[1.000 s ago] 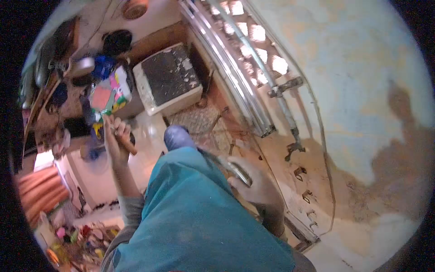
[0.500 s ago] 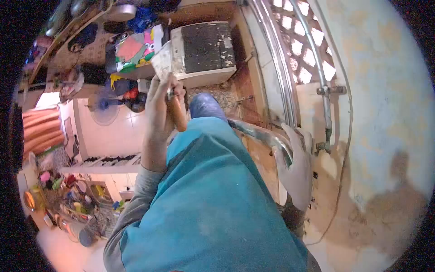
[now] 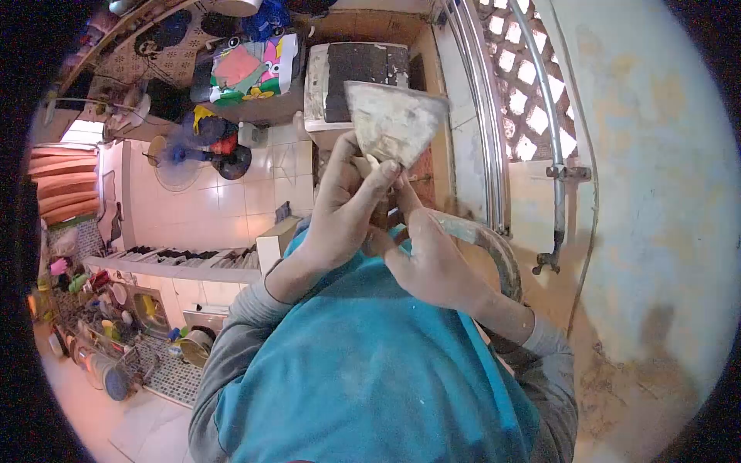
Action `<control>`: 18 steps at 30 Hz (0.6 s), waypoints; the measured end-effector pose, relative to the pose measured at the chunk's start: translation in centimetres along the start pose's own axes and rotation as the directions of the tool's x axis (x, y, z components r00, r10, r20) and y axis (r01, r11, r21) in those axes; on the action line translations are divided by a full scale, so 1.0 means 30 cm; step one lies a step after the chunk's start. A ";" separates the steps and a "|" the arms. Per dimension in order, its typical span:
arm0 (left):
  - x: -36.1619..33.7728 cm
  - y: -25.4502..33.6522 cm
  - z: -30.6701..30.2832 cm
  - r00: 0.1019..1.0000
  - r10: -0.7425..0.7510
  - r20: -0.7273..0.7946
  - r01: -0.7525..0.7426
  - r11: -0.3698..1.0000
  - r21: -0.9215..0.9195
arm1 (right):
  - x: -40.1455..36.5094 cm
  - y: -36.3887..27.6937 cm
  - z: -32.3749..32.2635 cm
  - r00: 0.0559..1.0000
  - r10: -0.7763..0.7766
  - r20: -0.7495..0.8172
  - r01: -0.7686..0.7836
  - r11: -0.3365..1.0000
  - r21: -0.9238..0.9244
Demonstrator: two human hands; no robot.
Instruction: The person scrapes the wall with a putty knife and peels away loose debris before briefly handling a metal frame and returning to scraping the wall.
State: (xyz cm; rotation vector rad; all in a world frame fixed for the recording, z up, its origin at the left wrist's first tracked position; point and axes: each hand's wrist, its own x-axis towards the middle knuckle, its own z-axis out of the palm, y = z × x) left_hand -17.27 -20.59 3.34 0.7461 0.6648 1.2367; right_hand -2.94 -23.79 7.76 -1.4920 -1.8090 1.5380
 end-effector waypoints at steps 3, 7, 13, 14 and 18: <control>0.005 0.006 -0.018 0.999 -0.010 0.047 0.006 0.997 0.076 | 0.000 0.057 0.005 0.992 -0.113 -0.055 0.117 0.990 0.077; 0.021 0.007 -0.083 0.985 -0.144 0.090 0.155 0.980 -0.126 | -0.009 -0.020 -0.018 0.998 0.065 0.004 -0.064 0.977 0.203; 0.015 0.028 -0.150 0.969 -0.243 0.041 0.231 0.837 -0.497 | -0.020 -0.012 -0.067 0.993 -0.009 -0.115 0.070 0.841 0.537; 0.019 0.032 -0.163 0.967 -0.254 0.015 0.223 0.818 -0.530 | -0.023 -0.025 -0.082 0.986 0.018 -0.169 0.079 0.831 0.550; 0.014 0.005 -0.242 0.968 -0.206 0.141 0.242 0.635 -0.734 | -0.022 -0.037 -0.110 0.955 -0.034 -0.296 0.184 0.848 0.497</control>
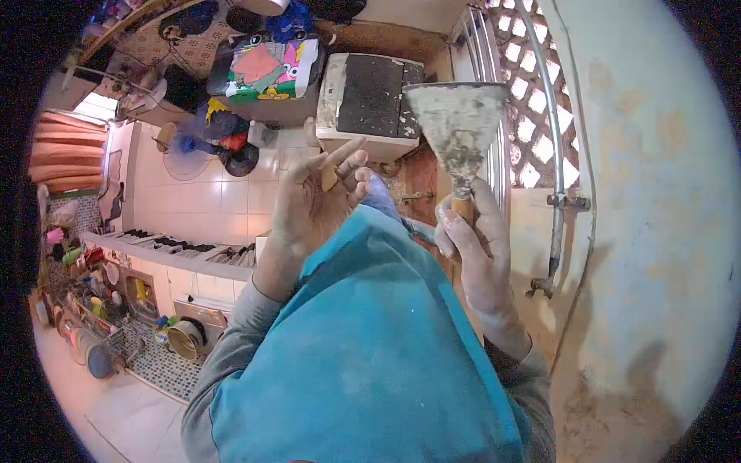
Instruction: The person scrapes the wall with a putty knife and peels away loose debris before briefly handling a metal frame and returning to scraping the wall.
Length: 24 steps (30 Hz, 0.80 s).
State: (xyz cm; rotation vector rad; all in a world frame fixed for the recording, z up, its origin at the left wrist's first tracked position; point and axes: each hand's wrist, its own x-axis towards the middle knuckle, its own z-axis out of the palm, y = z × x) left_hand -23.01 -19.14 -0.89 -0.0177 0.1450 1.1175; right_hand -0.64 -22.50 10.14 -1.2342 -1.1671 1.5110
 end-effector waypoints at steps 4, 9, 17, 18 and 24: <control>0.005 0.011 0.004 0.998 0.055 -0.025 -0.058 0.994 -0.088 | 0.003 -0.003 0.005 1.000 0.021 -0.012 -0.021 1.000 -0.004; 0.004 0.018 0.019 0.994 0.106 -0.018 -0.106 0.994 -0.013 | 0.004 0.006 -0.002 0.998 0.044 0.033 -0.045 0.999 0.025; -0.001 0.010 0.055 0.979 0.132 -0.156 -0.115 0.987 0.112 | -0.012 0.008 -0.008 0.999 0.035 -0.001 -0.035 0.999 -0.007; 0.005 0.013 0.045 0.980 0.131 -0.152 -0.114 0.987 0.114 | -0.011 0.008 -0.012 1.000 0.028 0.014 -0.028 0.999 -0.021; 0.012 0.042 -0.004 0.962 0.186 -0.199 -0.159 0.977 0.144 | -0.012 -0.030 0.011 0.996 0.078 -0.050 -0.078 0.997 0.006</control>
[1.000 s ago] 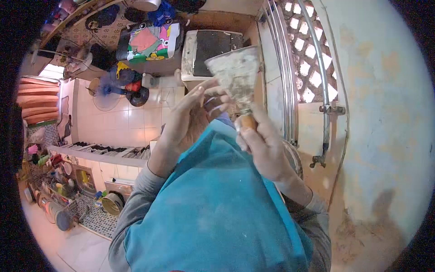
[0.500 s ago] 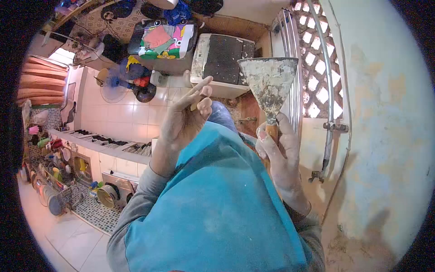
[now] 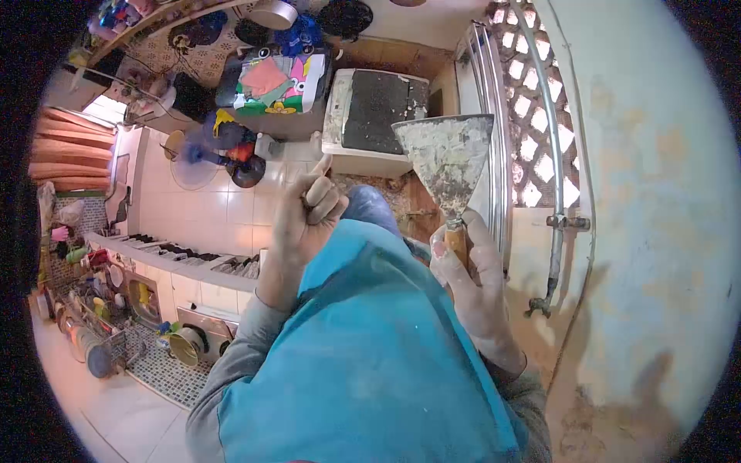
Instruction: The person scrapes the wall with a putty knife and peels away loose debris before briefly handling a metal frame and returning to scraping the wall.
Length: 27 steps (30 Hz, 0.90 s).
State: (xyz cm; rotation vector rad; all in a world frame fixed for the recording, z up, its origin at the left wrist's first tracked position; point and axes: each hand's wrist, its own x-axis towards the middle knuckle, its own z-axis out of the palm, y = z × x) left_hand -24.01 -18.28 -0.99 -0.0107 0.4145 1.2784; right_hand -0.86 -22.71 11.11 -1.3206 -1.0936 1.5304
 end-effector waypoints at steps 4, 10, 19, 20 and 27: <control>0.007 0.026 0.007 0.996 0.090 -0.020 -0.089 0.995 0.039 | 0.015 0.015 -0.029 0.993 -0.023 0.116 0.028 0.999 -0.042; 0.033 0.091 -0.129 0.978 0.209 -0.021 -0.210 0.969 -0.128 | 0.026 0.014 -0.060 0.993 -0.058 0.101 0.052 0.997 0.060; -0.020 0.510 -0.718 0.900 0.351 -0.259 -0.411 0.881 -0.233 | -0.045 -0.118 -0.376 0.573 -0.615 -0.542 0.102 0.709 -0.698; -0.037 0.553 -0.756 0.879 0.375 -0.295 -0.424 0.897 -0.123 | -0.048 -0.117 -0.423 0.489 -0.689 -0.535 0.012 0.618 -0.786; 0.002 0.658 -0.881 0.858 0.405 0.316 -0.449 0.890 0.078 | -0.025 -0.111 -0.623 0.209 -0.906 -0.369 -0.281 0.306 -0.910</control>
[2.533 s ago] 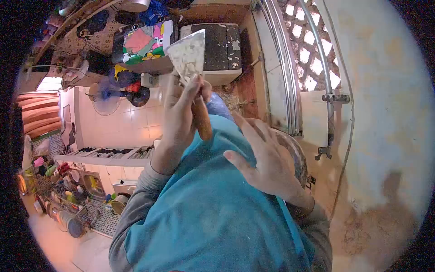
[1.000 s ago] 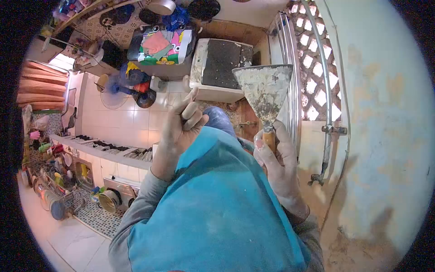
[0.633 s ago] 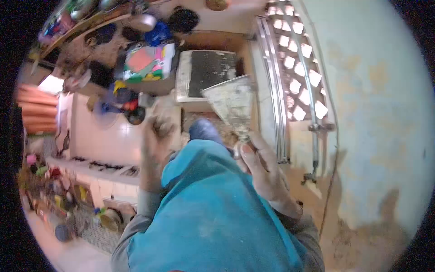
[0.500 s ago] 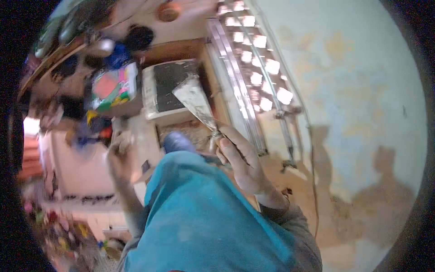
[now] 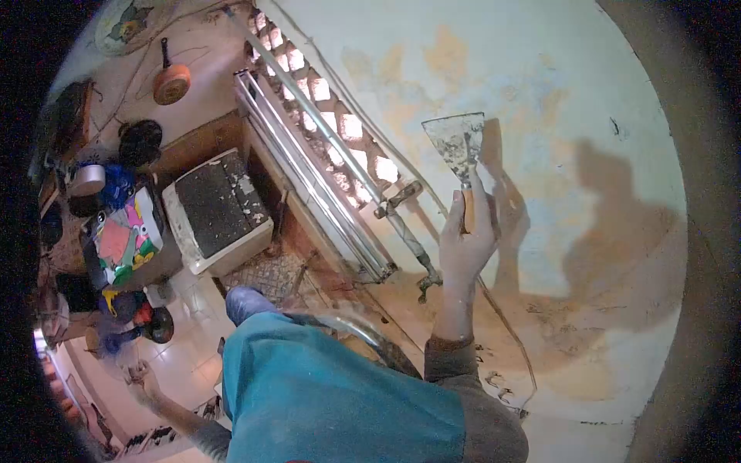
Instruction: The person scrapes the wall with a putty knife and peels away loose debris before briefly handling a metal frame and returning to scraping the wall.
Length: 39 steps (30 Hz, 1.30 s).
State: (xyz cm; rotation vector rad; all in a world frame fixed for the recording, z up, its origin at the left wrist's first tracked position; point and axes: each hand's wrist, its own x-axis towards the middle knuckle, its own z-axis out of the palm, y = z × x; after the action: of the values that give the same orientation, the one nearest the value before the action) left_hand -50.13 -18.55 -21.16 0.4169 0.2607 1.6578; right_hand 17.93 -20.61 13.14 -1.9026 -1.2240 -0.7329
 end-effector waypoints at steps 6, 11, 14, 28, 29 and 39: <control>0.051 -0.073 -0.021 0.438 0.302 -0.847 0.173 0.896 0.409 | 0.095 0.053 0.095 0.999 -0.050 0.013 0.051 0.995 -0.087; 0.068 -0.197 -0.044 0.369 0.357 -0.858 0.421 0.760 0.496 | 0.149 0.056 0.126 0.999 0.022 0.048 -0.011 0.977 -0.214; 0.017 -0.222 -0.061 0.397 0.326 -0.858 0.461 0.738 0.494 | 0.160 0.076 0.147 0.999 -0.029 0.025 0.033 0.979 -0.203; 0.075 -0.535 0.333 0.508 0.205 -0.837 0.614 0.596 0.518 | 0.225 0.003 0.059 0.972 0.006 0.235 0.092 0.911 -0.401; 0.084 -0.532 0.314 0.511 0.196 -0.837 0.620 0.591 0.517 | 0.230 -0.004 0.056 0.969 0.002 0.247 0.113 0.886 -0.450; 0.088 -0.529 0.245 0.573 0.072 -0.817 0.690 0.496 0.528 | 0.329 0.046 0.119 0.950 -0.047 0.310 0.191 0.872 -0.451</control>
State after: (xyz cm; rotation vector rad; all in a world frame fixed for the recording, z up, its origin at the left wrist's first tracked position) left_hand -32.96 -14.37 -20.62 0.2674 1.7550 1.0718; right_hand 23.19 -13.13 18.46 -2.4239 -1.4518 -0.9095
